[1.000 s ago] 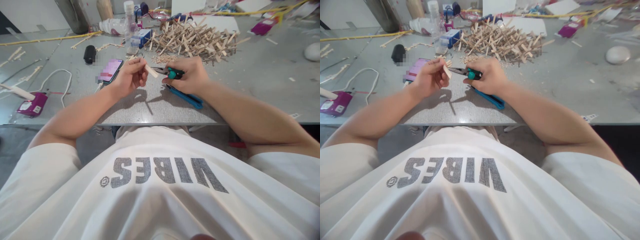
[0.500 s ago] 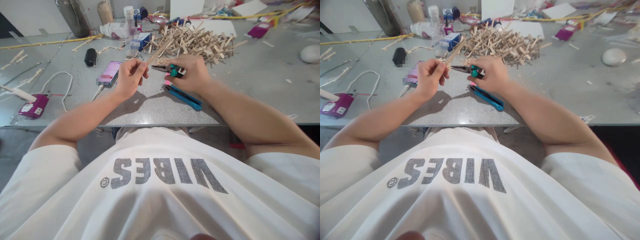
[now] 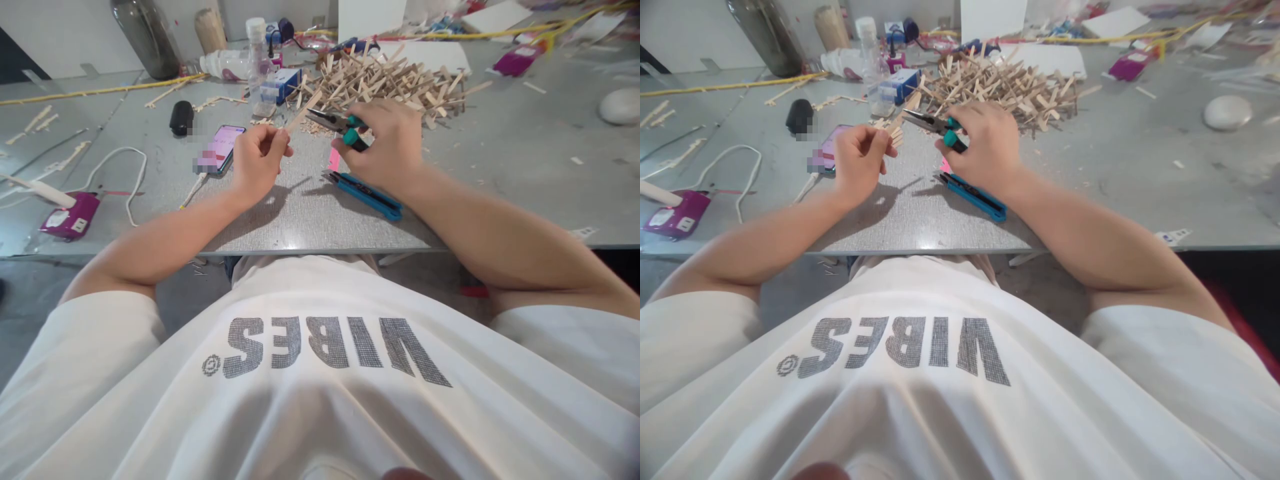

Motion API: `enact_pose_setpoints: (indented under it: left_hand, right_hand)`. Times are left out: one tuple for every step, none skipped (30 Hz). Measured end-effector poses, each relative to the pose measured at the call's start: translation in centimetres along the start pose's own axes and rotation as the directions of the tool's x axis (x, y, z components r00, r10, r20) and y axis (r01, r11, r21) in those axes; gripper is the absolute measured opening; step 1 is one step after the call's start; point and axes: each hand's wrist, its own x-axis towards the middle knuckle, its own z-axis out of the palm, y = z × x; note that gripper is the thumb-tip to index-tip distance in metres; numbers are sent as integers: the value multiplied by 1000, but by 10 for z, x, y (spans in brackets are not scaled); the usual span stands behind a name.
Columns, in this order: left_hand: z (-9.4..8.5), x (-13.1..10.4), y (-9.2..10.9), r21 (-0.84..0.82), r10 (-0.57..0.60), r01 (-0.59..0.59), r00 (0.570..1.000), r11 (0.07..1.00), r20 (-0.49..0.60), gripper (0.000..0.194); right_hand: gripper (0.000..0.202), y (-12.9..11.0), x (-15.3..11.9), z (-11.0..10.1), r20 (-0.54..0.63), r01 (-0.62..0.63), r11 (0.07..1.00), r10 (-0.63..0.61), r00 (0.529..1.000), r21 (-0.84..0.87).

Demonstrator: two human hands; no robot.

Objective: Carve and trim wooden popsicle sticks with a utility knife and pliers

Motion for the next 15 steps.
enact_pose_setpoints:
  left_hand:
    - [0,-1,2,14,0,0,1000,1000,-2,30]
    - [0,-3,3,23,7,-7,1000,1000,-1,30]
    - [0,-4,4,28,14,-14,1000,1000,2,30]
    - [1,-6,5,29,15,-16,1000,999,4,31]
    - [2,-7,5,26,12,-12,1000,1000,7,32]
    - [3,-8,5,19,6,-7,1000,1000,9,32]
    - [3,-9,5,12,-1,1,1000,1000,8,31]
    - [4,-10,5,7,-7,6,1000,1000,6,30]
    - [5,-11,5,6,-6,6,1000,1000,5,29]
    - [5,-11,5,10,0,0,1000,1000,5,28]
    - [5,-12,5,22,6,-6,1000,1000,5,28]
    - [5,-12,6,42,6,-6,1000,999,8,28]
    - [5,-13,7,64,2,-3,1000,998,17,29]
    - [4,-13,9,84,-5,3,1000,996,27,31]
    - [3,-13,11,105,-16,12,999,994,40,33]
  right_hand:
    - [33,-1,-1,0,-7,4,1000,-4,1000,-11]
    - [33,-3,-1,0,-8,9,1000,-9,1000,-21]
    - [32,-5,-2,1,-3,11,1000,-11,1000,-28]
    - [31,-8,-3,1,6,9,999,-8,1000,-33]
    - [31,-10,-3,1,15,1,999,-1,1000,-36]
    - [32,-12,-4,1,23,-8,999,9,1000,-39]
    - [33,-14,-4,1,30,-17,999,18,999,-44]
    - [35,-16,-4,1,35,-22,998,23,999,-53]
    - [36,-17,-5,1,34,-23,998,25,999,-62]
    - [36,-17,-5,1,31,-19,997,21,999,-69]
    - [36,-17,-5,2,28,-13,997,15,999,-71]
    - [36,-17,-5,2,28,-10,998,12,1000,-64]
    - [36,-17,-6,3,29,-11,999,13,999,-44]
    - [36,-16,-6,3,34,-17,1000,18,999,-16]
    - [37,-16,-7,4,43,-25,1000,25,999,9]
